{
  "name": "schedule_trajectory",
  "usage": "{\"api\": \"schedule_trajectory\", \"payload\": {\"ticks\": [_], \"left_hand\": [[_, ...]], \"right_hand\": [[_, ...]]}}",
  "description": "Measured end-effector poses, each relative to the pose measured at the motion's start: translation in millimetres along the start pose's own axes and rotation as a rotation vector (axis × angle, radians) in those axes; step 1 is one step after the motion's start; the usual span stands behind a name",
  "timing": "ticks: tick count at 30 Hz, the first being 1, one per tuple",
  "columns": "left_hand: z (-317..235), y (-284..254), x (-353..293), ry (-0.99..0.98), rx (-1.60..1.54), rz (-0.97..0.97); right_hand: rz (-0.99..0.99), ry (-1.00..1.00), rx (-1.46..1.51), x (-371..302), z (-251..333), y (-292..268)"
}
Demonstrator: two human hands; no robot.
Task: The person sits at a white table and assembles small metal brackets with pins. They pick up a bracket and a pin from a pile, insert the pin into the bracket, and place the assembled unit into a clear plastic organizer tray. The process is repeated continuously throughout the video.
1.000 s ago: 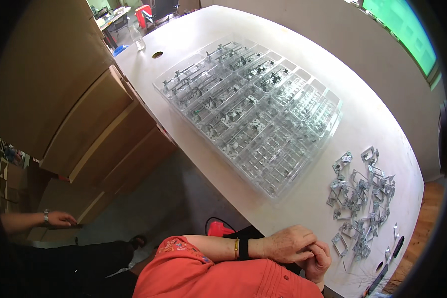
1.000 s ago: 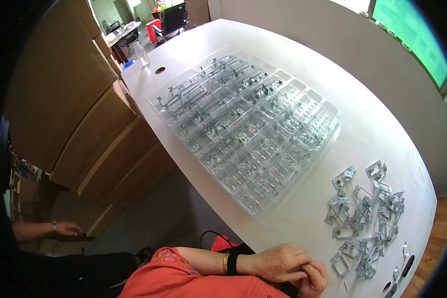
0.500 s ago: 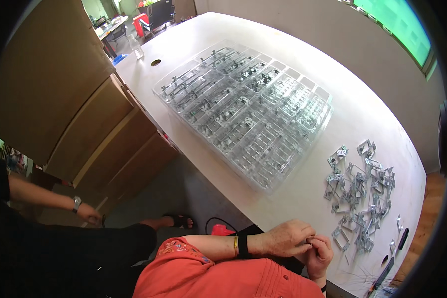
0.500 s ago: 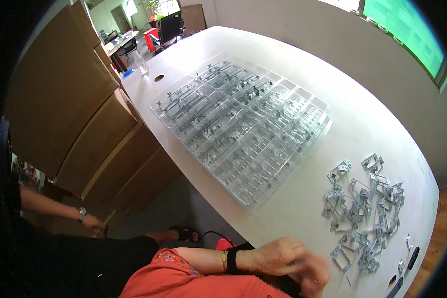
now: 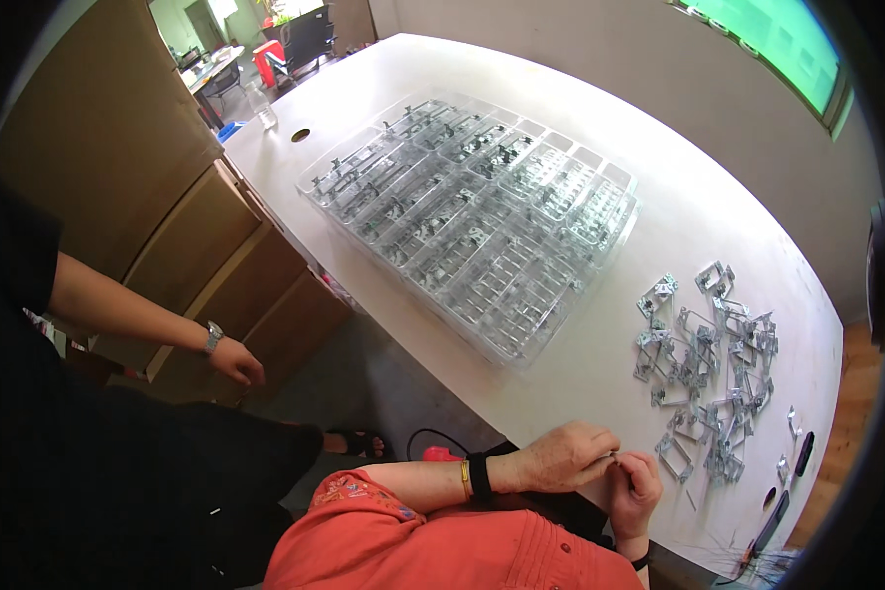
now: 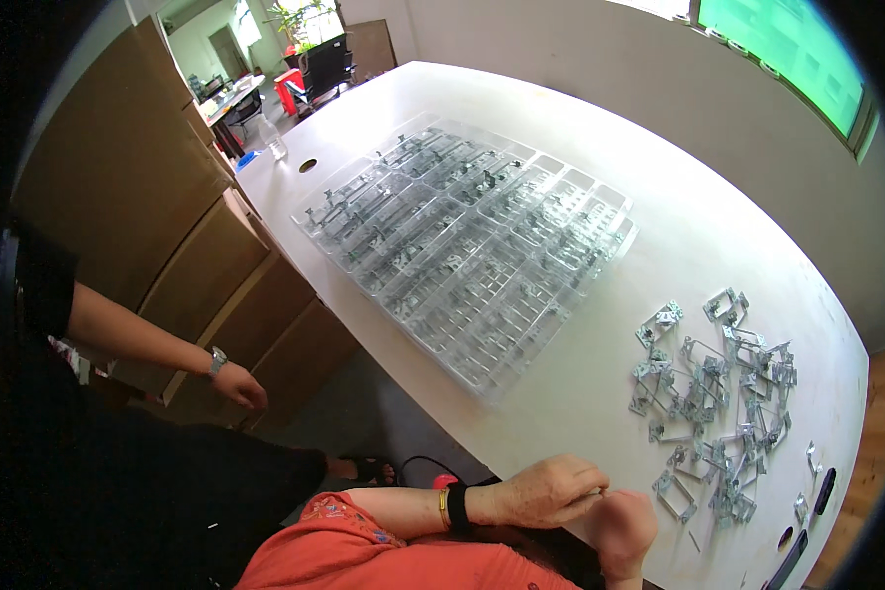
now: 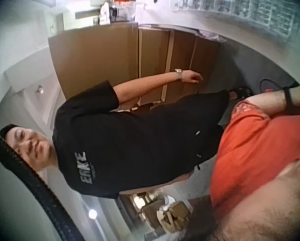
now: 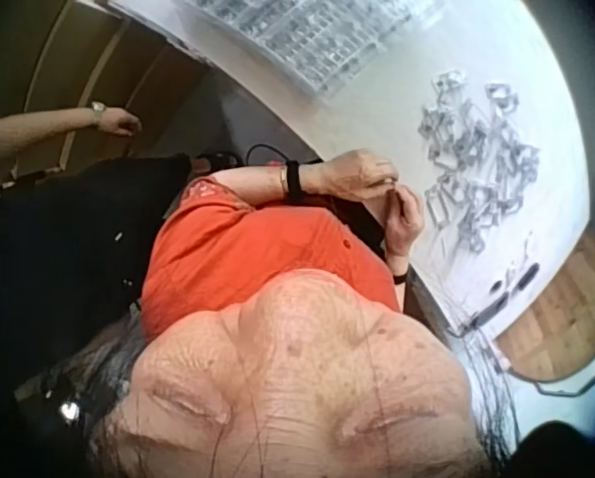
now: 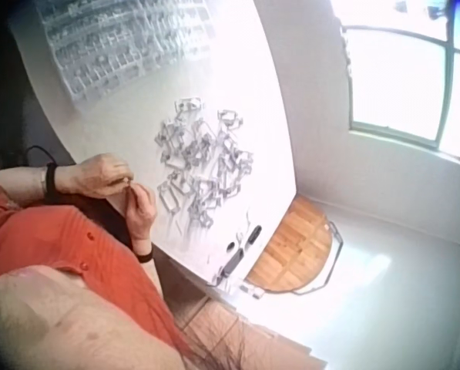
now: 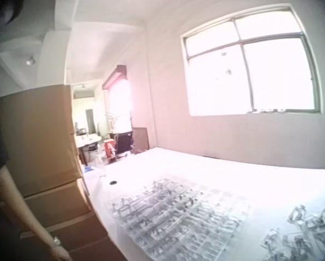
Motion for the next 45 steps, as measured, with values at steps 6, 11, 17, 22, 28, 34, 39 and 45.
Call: {"api": "schedule_trajectory", "payload": {"ticks": [6, 11, 17, 22, 28, 34, 39, 45], "left_hand": [[1.6, 1.9, -1.2, -0.014, 0.030, -0.005], [1.1, 0.9, 3.2, -0.025, 0.057, 0.015], [-5.8, -5.6, 7.1, -0.047, 0.186, 0.048], [-15.2, 2.6, 13.1, -0.138, 0.253, 0.150], [-41.1, 17.4, 35.9, -0.164, 0.258, 0.256], [-58.4, 39.9, 51.9, -0.059, 0.382, 0.324], [-66.8, 65.7, 63.4, -0.026, 0.441, 0.396], [-65.2, 89.4, 63.6, 0.046, 0.555, 0.408]], "right_hand": [[0.002, -0.015, 0.000, 4.2, 4.1, -0.9], [-0.022, -0.023, -0.006, 3.6, 7.4, -3.6], [0.020, -0.049, 0.094, 5.6, -0.3, -7.6], [0.078, 0.008, 0.199, -17.7, -2.7, -29.5], [0.043, 0.080, 0.274, -44.6, -7.6, -55.9], [0.021, 0.130, 0.285, -60.2, -19.2, -77.5], [-0.054, 0.163, 0.289, -70.3, -28.6, -93.4], [-0.107, 0.153, 0.381, -70.0, -34.2, -98.2]]}}
Point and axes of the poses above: each hand's wrist, its own x-axis towards the middle knuckle, its own y-axis out of the palm, z = x × y, the point moved 2 cm from there along x, towards the middle knuckle, and after that the axes turned 3 degrees about -y, right-handed, at the moved point
